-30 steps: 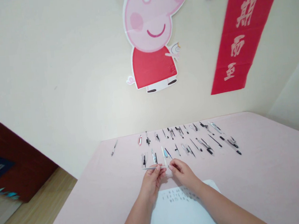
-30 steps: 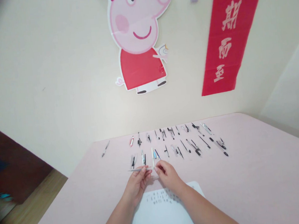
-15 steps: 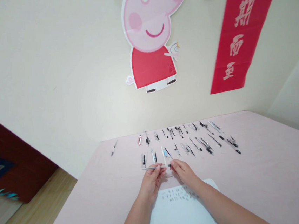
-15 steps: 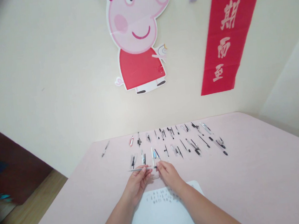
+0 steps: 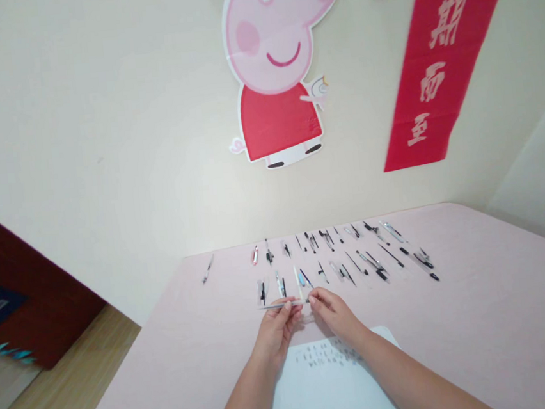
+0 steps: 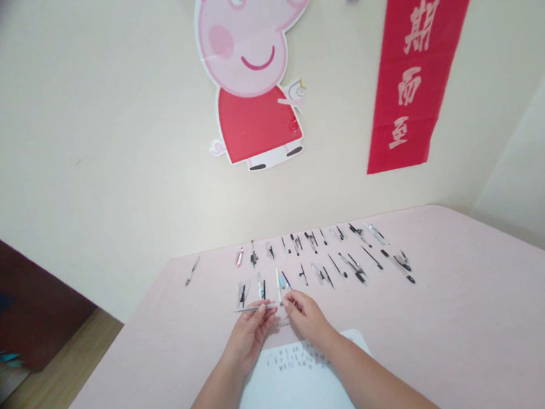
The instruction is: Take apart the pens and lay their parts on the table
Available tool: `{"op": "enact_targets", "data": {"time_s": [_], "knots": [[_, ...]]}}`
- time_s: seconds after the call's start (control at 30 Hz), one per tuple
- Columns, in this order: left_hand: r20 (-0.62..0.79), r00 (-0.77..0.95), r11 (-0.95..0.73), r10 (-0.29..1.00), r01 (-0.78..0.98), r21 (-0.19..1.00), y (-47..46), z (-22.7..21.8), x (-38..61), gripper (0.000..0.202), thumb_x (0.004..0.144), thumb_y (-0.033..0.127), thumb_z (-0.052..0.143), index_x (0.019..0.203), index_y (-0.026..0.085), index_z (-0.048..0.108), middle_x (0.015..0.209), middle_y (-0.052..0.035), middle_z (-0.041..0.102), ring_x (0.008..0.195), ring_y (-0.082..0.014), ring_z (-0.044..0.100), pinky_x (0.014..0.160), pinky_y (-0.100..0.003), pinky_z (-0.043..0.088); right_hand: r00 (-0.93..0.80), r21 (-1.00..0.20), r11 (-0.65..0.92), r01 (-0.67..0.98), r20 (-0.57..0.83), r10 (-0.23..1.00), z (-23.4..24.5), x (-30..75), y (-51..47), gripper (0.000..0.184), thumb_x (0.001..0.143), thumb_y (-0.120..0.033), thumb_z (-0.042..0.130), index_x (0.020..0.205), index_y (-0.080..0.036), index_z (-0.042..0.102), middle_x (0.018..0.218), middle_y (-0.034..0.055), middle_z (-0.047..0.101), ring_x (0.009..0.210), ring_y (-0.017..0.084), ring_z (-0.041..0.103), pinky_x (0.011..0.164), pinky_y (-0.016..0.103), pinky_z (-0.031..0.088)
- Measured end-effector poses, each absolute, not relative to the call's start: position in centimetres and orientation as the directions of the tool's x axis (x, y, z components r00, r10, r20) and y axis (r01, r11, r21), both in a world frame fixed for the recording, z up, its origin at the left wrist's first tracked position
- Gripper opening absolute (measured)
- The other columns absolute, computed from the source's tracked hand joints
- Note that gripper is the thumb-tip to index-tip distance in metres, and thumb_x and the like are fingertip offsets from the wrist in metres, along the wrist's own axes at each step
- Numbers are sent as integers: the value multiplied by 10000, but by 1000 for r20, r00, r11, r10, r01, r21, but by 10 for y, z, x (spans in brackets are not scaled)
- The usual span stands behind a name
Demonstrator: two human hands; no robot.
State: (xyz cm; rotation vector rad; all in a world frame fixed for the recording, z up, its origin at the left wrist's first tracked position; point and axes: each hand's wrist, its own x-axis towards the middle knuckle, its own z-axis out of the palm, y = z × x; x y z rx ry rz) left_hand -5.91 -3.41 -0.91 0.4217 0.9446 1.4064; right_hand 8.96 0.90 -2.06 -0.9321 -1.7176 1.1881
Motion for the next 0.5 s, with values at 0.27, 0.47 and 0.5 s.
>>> {"op": "enact_targets", "data": {"time_s": [0.27,0.47,0.5], "knots": [[-285,-80,176,955,-618,766,-35,-9,-60,157,696,150,698,834,100,642,785,-74,703,713,-112,662,698,-185,534,-375,-939,265,220,169,911,-23,89,11,420,847,-513,358,591,-192,448,547,-22,441,548,139,436,547,255,338],[-290,-90,171,953,-631,757,-35,-9,-59,124,720,145,675,831,99,647,766,-73,700,700,-110,661,671,-176,536,-374,-933,295,206,204,905,-22,89,11,302,826,-414,425,642,-181,478,577,-28,444,578,133,435,560,245,343],[-295,-94,171,951,-633,755,-35,-9,-59,114,725,143,669,828,98,647,756,-73,699,696,-110,661,665,-173,536,-374,-935,296,193,209,903,-22,89,11,281,821,-401,437,653,-179,483,584,-28,447,577,130,432,555,242,342]]}}
